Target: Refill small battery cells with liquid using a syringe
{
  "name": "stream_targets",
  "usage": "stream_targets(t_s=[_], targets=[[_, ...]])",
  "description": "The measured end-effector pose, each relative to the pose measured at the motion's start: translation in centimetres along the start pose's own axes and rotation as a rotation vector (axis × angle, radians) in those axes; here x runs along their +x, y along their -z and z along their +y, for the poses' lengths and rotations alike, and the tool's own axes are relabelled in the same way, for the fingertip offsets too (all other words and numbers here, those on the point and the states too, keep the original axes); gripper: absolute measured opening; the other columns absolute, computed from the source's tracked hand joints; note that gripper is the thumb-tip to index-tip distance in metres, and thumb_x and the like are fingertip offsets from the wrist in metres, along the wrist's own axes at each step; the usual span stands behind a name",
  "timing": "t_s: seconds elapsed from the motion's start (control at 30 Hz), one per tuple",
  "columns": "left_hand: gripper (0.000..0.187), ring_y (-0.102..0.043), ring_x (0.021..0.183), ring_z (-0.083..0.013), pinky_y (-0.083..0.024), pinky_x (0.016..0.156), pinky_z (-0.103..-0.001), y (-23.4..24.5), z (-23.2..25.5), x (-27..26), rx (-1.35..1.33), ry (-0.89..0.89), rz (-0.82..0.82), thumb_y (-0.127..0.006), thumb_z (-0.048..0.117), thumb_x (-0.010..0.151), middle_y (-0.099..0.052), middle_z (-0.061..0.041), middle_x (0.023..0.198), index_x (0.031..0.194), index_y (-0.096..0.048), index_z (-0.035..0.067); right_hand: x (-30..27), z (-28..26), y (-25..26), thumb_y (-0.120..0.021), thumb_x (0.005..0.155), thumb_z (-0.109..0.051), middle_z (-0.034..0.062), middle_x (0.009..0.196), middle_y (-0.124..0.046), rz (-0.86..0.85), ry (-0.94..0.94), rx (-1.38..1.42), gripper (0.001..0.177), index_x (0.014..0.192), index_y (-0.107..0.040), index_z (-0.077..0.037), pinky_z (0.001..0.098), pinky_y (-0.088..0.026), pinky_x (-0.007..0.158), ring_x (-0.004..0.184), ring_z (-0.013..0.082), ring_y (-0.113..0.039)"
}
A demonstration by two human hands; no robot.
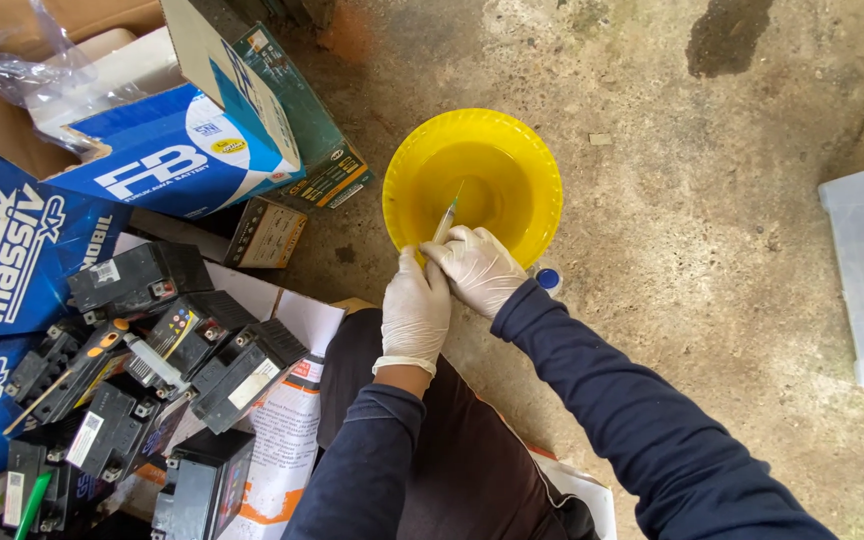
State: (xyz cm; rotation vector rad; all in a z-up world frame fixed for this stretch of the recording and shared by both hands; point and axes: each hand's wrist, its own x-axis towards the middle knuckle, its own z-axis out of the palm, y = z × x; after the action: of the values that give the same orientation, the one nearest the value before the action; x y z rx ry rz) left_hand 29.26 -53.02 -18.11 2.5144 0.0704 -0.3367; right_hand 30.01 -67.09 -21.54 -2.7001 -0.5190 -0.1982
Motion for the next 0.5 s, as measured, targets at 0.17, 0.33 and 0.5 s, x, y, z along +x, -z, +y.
stream_targets(t_s=[0.17, 0.33, 0.5], targets=[[0.035, -0.075, 0.081, -0.0404, -0.061, 0.070, -0.052, 0.3, -0.6, 0.7, 0.126, -0.037, -0.084, -0.049, 0.035, 0.104, -0.072, -0.018, 0.073, 0.082, -0.061, 0.010, 0.2, 0.0, -0.4, -0.056, 0.090, -0.025, -0.0030, 0.084, -0.071, 0.004, 0.015, 0.007, 0.033, 0.123, -0.063, -0.025, 0.0305, -0.051, 0.086, 0.108, 0.0130, -0.061], [0.037, -0.077, 0.081, -0.0378, -0.061, 0.071, -0.050, -0.4, -1.3, 1.1, 0.345, -0.063, -0.145, -0.042, 0.039, 0.105, -0.074, -0.012, 0.075, 0.084, -0.059, 0.014, -0.5, 0.5, -1.9, -0.055, 0.093, -0.028, -0.0057, 0.082, -0.069, 0.004, 0.029, -0.069, 0.030, 0.121, -0.063, -0.029, 0.0293, -0.049, 0.086, 0.111, 0.0112, -0.059], [0.034, -0.077, 0.070, -0.0295, -0.058, 0.070, -0.045, -0.9, -1.5, 0.5, 0.571, -0.244, 0.072, -0.044, 0.042, 0.101, -0.072, -0.005, 0.066, 0.079, -0.058, 0.020, -0.8, 0.8, -2.2, -0.056, 0.093, -0.029, -0.0058, 0.082, -0.071, -0.009, 0.003, -0.088, 0.030, 0.122, -0.062, -0.029, 0.0297, -0.049, 0.086, 0.111, 0.0113, -0.060]])
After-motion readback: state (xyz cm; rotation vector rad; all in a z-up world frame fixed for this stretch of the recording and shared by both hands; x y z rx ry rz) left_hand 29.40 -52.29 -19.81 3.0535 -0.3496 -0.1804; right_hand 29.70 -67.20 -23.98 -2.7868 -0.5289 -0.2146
